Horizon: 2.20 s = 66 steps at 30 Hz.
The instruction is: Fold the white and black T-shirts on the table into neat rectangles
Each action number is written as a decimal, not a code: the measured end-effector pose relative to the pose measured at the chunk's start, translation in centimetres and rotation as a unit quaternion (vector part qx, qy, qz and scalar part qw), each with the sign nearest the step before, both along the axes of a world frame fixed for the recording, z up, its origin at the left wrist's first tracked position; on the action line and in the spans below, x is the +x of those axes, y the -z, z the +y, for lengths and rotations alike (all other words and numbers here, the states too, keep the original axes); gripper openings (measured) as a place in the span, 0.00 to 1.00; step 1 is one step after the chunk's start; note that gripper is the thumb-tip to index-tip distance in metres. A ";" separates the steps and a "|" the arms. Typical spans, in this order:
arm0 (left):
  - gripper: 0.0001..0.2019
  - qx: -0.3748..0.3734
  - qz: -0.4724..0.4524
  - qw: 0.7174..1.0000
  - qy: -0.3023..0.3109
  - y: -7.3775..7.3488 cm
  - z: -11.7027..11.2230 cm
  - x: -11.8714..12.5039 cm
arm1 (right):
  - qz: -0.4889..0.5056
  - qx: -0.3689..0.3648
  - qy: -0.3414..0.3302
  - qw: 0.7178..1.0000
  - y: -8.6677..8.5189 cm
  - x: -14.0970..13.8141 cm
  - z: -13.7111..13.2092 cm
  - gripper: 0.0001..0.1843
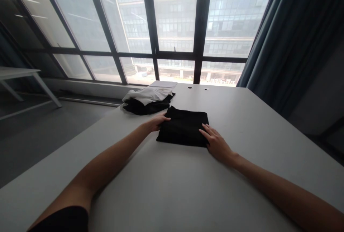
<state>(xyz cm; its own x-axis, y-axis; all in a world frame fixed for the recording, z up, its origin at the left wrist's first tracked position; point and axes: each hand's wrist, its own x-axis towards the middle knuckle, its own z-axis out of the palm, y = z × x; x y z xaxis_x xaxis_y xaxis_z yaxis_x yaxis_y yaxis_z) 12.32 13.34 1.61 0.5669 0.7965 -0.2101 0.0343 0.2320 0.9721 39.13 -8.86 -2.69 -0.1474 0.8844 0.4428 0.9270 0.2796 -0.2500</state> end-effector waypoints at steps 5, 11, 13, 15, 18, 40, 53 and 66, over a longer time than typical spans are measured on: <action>0.11 0.175 0.179 0.968 -0.032 0.0 1.3 -0.5 | -0.037 -0.024 0.000 0.999 0.1 0.0 0.0 0.39; 0.12 0.315 0.320 0.886 -0.119 -1.8 4.9 1.3 | -0.066 -0.018 0.003 0.998 -0.1 -0.1 -0.1 0.37; 0.13 0.346 0.369 0.855 -0.115 -1.6 5.3 2.3 | -0.088 -0.013 0.006 0.996 -0.2 -0.3 -0.1 0.35; 0.12 0.367 0.410 0.829 -0.103 -1.1 5.4 3.0 | -0.110 -0.008 0.006 0.994 -0.1 -0.3 -0.1 0.35; 0.10 0.395 0.455 0.793 -0.087 -0.6 5.1 3.4 | -0.132 -0.015 -0.012 0.991 0.1 -0.1 -0.2 0.36; 0.35 0.552 0.465 0.686 0.096 2.9 -0.1 5.3 | 0.027 -0.163 0.173 0.971 -1.1 0.2 13.7 0.33; 0.35 0.559 0.470 0.676 0.096 3.0 0.0 5.6 | 0.078 -0.096 0.000 0.992 -1.1 -0.1 7.1 0.30; 0.31 0.512 0.369 0.772 0.069 1.7 1.0 4.7 | 0.293 -0.134 0.061 0.945 -3.6 1.1 4.2 0.28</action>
